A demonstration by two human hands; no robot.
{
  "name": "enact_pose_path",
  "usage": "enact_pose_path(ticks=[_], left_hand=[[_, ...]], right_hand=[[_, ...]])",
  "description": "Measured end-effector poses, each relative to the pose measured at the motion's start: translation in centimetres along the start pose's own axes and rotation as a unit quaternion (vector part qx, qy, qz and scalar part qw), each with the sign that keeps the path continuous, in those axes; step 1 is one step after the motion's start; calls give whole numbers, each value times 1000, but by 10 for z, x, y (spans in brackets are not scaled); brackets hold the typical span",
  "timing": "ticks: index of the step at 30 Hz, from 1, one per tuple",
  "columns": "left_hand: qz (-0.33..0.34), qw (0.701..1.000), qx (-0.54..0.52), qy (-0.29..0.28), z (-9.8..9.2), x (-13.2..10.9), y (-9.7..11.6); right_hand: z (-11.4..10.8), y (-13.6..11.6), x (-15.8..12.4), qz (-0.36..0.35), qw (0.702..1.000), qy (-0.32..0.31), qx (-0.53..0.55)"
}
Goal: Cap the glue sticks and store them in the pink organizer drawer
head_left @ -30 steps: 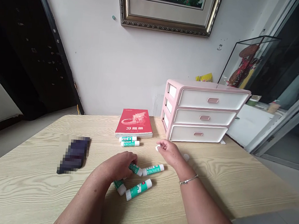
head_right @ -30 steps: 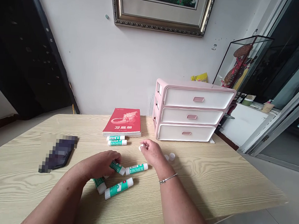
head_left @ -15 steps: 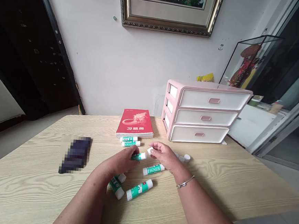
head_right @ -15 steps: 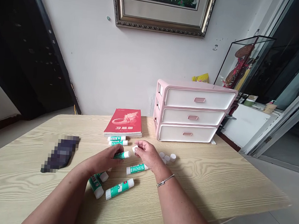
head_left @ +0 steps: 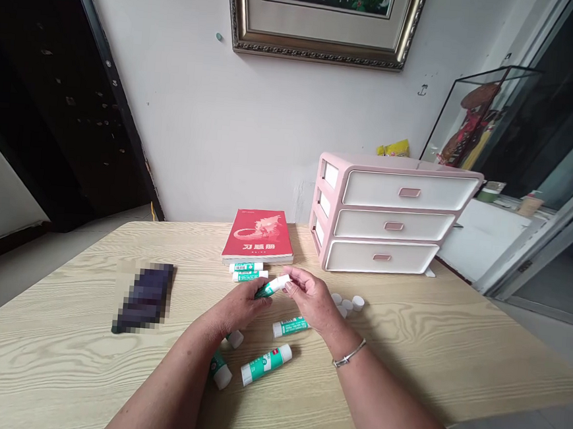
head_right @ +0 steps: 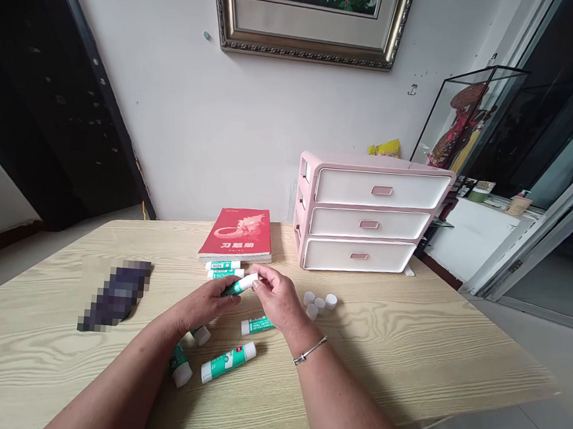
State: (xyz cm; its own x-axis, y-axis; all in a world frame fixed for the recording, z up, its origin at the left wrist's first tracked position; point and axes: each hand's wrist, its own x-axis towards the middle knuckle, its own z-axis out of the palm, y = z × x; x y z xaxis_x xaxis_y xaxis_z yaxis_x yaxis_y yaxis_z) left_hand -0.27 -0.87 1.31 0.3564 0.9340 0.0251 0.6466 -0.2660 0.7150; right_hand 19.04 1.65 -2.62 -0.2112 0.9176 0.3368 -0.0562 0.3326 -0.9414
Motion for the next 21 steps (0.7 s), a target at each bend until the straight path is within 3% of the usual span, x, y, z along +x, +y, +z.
enact_pose_path(ticks=[5,12,16,21], left_hand=[[-8,1000,-4,4,1,-1,0],[21,1000,-8,11,4,0,2],[20,998,-51,9,2,-2,9],[-29,994,-85,54,2,-4,12]], right_hand=[[0,1,-2,-23,999,-19,-13],[7,-14,-8,-54,991,-43,-111],[12,-21,-11,-59,993,-46,-95],[8,-27,-11,-47,998,27,-44]])
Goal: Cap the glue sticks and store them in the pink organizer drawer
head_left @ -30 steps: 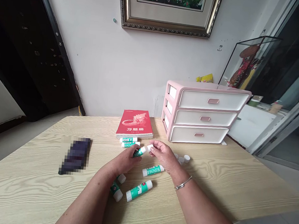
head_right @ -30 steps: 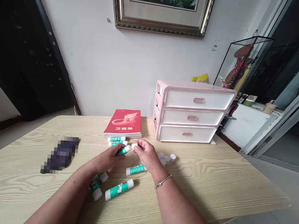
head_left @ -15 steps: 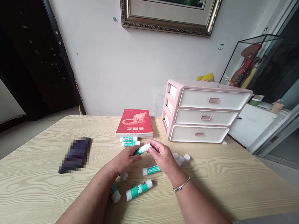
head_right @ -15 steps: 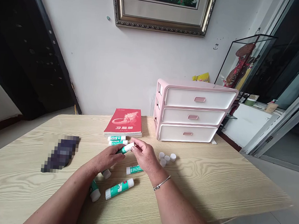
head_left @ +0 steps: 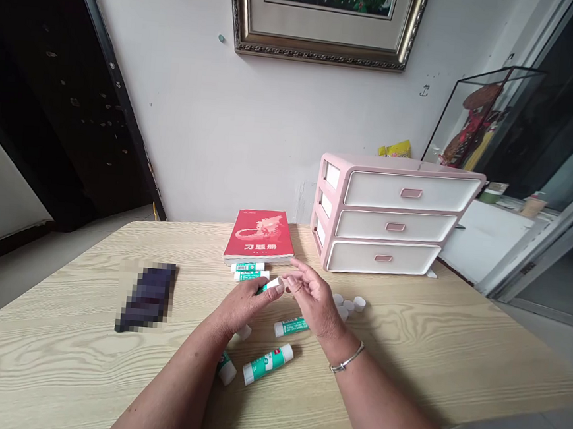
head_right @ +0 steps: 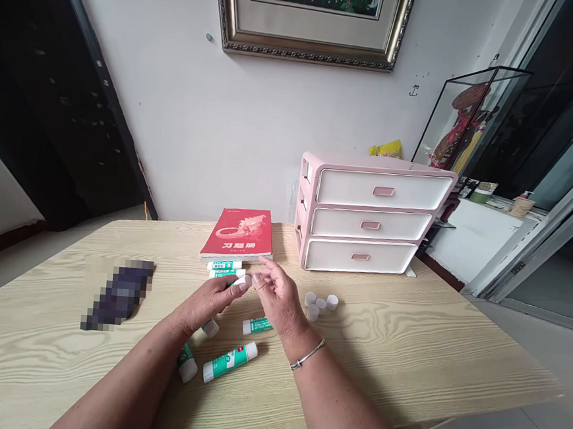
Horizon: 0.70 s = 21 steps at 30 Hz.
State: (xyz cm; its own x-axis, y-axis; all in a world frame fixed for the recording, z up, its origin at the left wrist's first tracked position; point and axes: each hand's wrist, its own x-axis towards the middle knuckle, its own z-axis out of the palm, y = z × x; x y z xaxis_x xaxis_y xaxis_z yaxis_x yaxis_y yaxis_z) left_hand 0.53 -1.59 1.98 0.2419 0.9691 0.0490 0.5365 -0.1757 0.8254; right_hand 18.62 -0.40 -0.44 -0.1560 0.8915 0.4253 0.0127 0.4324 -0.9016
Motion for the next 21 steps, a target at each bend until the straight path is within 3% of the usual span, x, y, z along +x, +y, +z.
enact_pose_path(ticks=[4,10,16,21], left_hand=[[-38,995,-73,62,1,0,-1],[-52,959,-231,156,-5,2,-7],[-26,905,-388,174,-11,8,-14],[-10,914,-362,186,-5,10,-18]], right_hand=[[-5,1,4,32,997,64,12],[-3,10,4,47,997,57,10],[-4,15,4,50,997,60,-21],[-4,11,4,55,996,66,-26]])
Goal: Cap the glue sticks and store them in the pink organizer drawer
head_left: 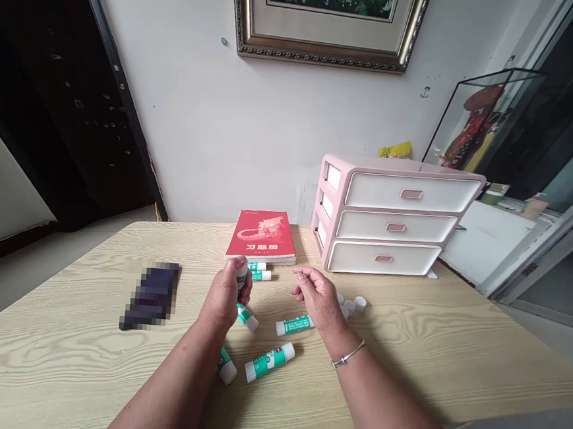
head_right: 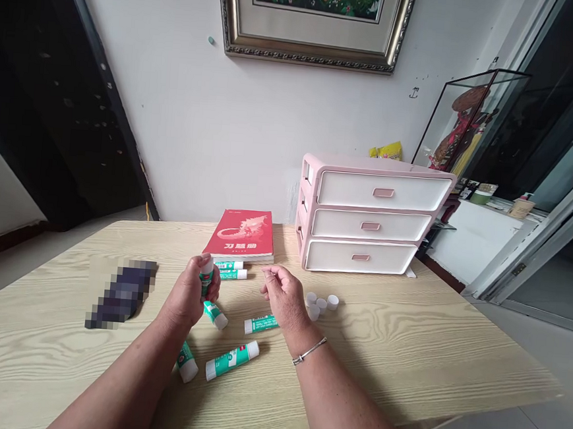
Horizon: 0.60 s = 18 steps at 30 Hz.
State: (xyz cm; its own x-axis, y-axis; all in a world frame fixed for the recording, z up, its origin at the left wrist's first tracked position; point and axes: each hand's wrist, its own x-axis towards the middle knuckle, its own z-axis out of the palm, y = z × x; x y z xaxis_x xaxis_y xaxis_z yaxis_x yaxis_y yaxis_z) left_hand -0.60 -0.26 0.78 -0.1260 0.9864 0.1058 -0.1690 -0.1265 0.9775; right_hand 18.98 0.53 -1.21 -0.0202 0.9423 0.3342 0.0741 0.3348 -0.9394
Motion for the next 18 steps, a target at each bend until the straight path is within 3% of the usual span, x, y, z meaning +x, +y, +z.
enact_pose_path(ticks=[3,10,15,18], left_hand=[[-5,994,107,-9,3,-2,-4],[-32,949,274,-151,20,-17,4],[16,927,287,-241,24,-20,10],[33,916,353,-187,18,-15,10]], right_hand=[[2,-2,-2,8,1000,-26,12],[10,6,-4,0,994,-104,-42],[13,20,5,61,996,-61,-27],[7,31,14,89,995,-9,-43]])
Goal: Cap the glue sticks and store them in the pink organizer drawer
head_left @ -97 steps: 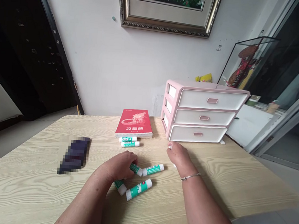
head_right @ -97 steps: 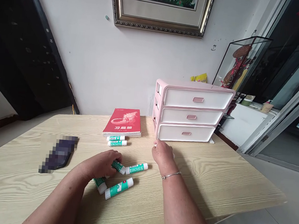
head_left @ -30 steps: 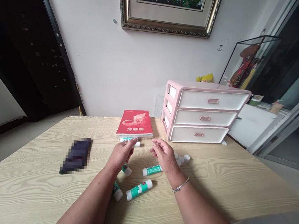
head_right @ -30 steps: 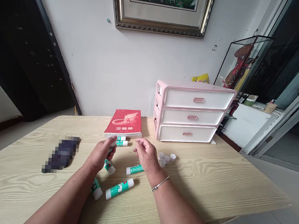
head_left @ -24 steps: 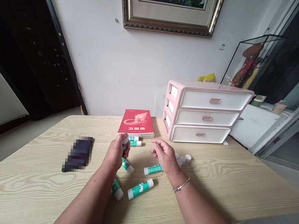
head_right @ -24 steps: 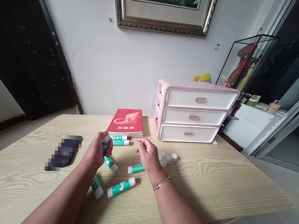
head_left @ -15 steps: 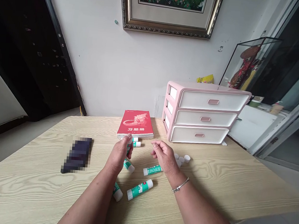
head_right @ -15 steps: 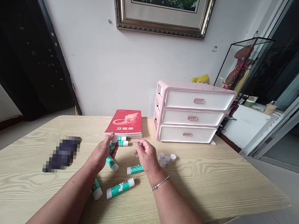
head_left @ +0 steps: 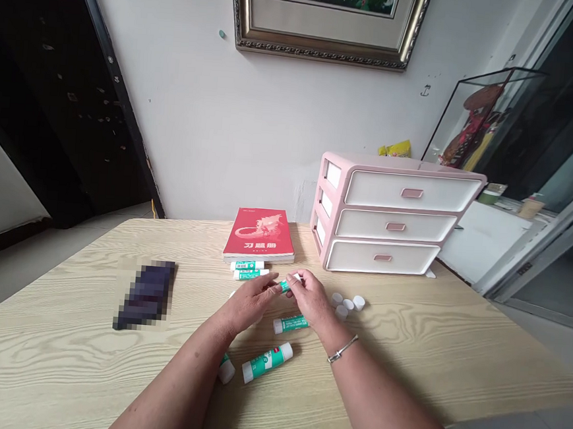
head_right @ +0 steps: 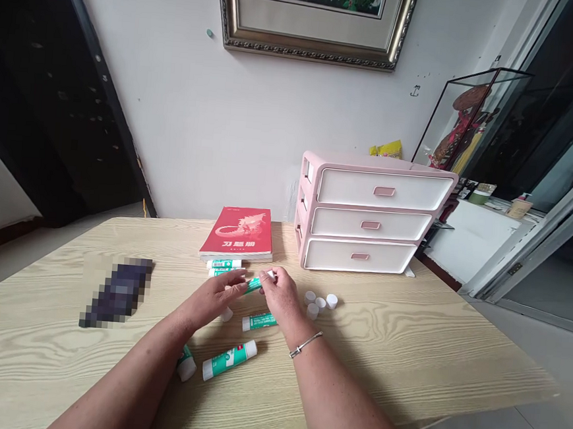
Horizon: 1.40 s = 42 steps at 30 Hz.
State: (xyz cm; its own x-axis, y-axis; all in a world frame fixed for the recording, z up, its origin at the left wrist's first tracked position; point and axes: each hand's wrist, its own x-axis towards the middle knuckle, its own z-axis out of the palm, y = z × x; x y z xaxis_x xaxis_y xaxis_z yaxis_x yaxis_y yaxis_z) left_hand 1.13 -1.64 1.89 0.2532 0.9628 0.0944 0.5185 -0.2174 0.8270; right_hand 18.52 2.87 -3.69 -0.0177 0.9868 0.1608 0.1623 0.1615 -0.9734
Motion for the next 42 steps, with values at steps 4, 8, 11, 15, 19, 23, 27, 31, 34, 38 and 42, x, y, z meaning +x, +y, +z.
enact_pose_path(ticks=[4,8,11,15,19,23,27,31,34,38,42], left_hand=[[-63,986,146,51,-12,4,-10],[-65,974,214,26,-22,4,-19],[-56,973,226,-4,-25,3,-23],[-68,970,230,-34,-26,-1,-22],[-69,968,236,-59,-28,-4,-22],[-63,966,234,-91,-31,-6,-19],[-67,962,245,-105,-35,-10,-10],[-83,964,225,-119,-43,-16,-7],[-80,963,219,-137,-48,-17,-15],[-60,957,240,-151,-48,-16,-27],[-36,950,270,-153,-41,-15,-30]], right_hand=[[-10,12,13,32,998,53,-20],[-14,20,22,64,996,58,-19],[-14,19,23,68,996,54,-13],[-14,14,21,112,993,34,4],[-22,16,22,94,995,28,-4],[-45,15,24,-6,988,76,-135],[-77,-2,18,-57,947,136,-285],[-100,-16,7,-23,899,122,-420],[-104,-17,1,27,866,60,-496],[-98,-14,-4,34,834,7,-550],[-91,-14,-5,32,832,-19,-553]])
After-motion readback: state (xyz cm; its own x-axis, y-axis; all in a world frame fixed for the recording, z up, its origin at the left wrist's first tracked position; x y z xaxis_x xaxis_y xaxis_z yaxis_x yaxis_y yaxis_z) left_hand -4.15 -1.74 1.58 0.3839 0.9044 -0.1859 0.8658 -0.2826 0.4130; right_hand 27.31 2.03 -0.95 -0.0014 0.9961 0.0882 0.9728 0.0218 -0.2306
